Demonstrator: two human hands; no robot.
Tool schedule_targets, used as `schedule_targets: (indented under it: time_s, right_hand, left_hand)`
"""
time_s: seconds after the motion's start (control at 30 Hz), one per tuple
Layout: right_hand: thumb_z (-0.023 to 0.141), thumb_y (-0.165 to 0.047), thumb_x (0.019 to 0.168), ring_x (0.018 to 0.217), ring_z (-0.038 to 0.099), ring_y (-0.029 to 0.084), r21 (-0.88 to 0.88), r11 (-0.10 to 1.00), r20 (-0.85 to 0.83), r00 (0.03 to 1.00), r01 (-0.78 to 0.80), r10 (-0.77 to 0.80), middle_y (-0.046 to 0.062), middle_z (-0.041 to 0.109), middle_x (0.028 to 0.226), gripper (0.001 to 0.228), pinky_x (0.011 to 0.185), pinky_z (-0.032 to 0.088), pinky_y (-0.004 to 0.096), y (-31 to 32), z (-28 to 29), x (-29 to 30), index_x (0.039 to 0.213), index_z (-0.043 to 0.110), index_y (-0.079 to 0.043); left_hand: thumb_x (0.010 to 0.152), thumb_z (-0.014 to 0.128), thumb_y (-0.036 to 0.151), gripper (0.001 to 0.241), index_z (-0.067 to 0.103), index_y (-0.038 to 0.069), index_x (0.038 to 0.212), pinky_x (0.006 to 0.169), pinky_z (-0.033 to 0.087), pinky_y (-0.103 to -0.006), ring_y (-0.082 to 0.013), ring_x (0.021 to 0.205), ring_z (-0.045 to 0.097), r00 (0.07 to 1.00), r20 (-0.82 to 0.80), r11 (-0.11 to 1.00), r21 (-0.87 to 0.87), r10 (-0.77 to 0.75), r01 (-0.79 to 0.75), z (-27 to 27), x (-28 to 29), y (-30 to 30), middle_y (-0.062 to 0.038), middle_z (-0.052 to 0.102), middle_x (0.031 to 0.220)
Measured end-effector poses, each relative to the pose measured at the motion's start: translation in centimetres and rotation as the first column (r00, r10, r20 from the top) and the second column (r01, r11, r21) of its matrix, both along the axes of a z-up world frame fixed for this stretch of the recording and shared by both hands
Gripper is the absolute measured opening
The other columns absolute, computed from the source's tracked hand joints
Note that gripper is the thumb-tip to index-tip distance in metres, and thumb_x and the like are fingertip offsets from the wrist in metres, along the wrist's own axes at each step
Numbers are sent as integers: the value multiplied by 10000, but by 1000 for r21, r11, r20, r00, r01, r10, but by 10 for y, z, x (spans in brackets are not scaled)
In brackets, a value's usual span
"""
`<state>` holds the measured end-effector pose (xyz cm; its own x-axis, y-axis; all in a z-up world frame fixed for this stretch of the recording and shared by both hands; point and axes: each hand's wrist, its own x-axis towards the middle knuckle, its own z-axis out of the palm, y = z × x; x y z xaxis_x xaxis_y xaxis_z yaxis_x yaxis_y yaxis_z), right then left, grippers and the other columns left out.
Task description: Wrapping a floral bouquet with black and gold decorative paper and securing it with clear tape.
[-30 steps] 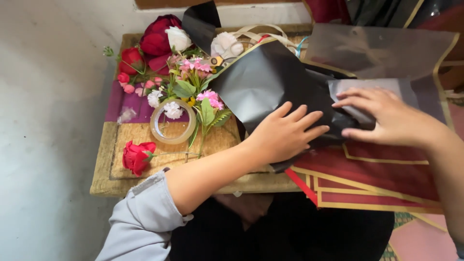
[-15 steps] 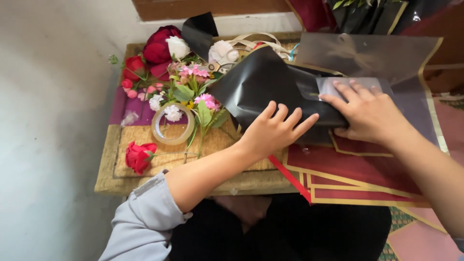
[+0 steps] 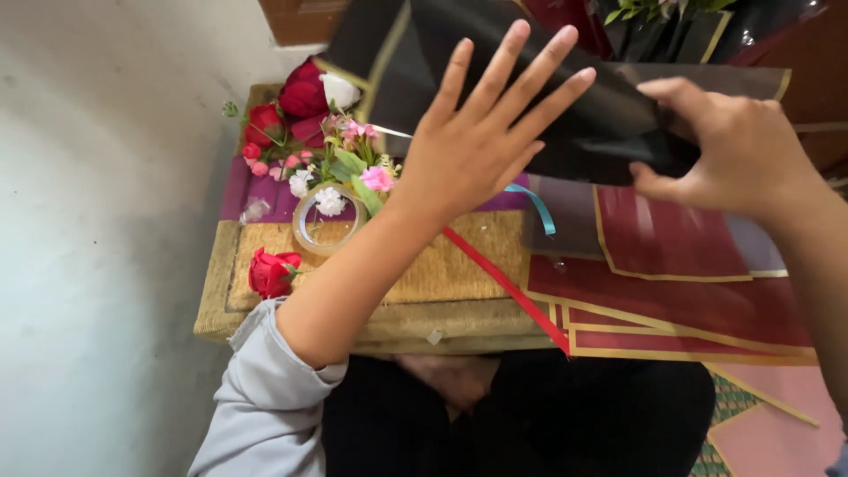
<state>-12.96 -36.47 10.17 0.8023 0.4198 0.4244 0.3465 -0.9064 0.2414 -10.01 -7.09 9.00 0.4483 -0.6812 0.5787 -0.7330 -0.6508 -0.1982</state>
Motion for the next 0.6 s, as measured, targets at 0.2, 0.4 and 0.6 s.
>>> schedule_targets:
  time_s: [0.2, 0.4, 0.6]
  right_hand:
    - [672, 55, 754, 1039, 658, 277, 669, 717, -560, 766, 193, 316, 184, 707, 1173, 664, 899, 444, 380, -4, 13, 38, 1393, 531, -54]
    - [650, -68, 795, 1108, 578, 294, 527, 733, -801, 540, 430, 260, 205, 606, 1263, 781, 968, 431, 399, -28, -48, 120, 1557, 479, -95]
    - [550, -76, 857, 1147, 563, 210, 540, 625, -841, 402, 564, 363, 122, 634, 1316, 620, 983, 411, 314, -27, -95, 150, 1475, 559, -24]
  left_hand:
    - [1162, 712, 455, 662, 361, 226, 1674, 1206, 101, -589, -320, 1552, 226, 997, 22, 998, 2, 67, -67, -4, 3, 2, -41, 251, 1686]
    - [1040, 617, 598, 619, 491, 242, 1530, 1227, 157, -526, -302, 1397, 560, 975, 154, 985, -92, 157, -144, -62, 25, -21, -56, 610, 1502]
    - [960, 630, 572, 573, 615, 200, 1396, 1169, 306, -510, -282, 1221, 598, 988, 65, 973, -198, 137, -122, -122, 52, -42, -60, 621, 1403]
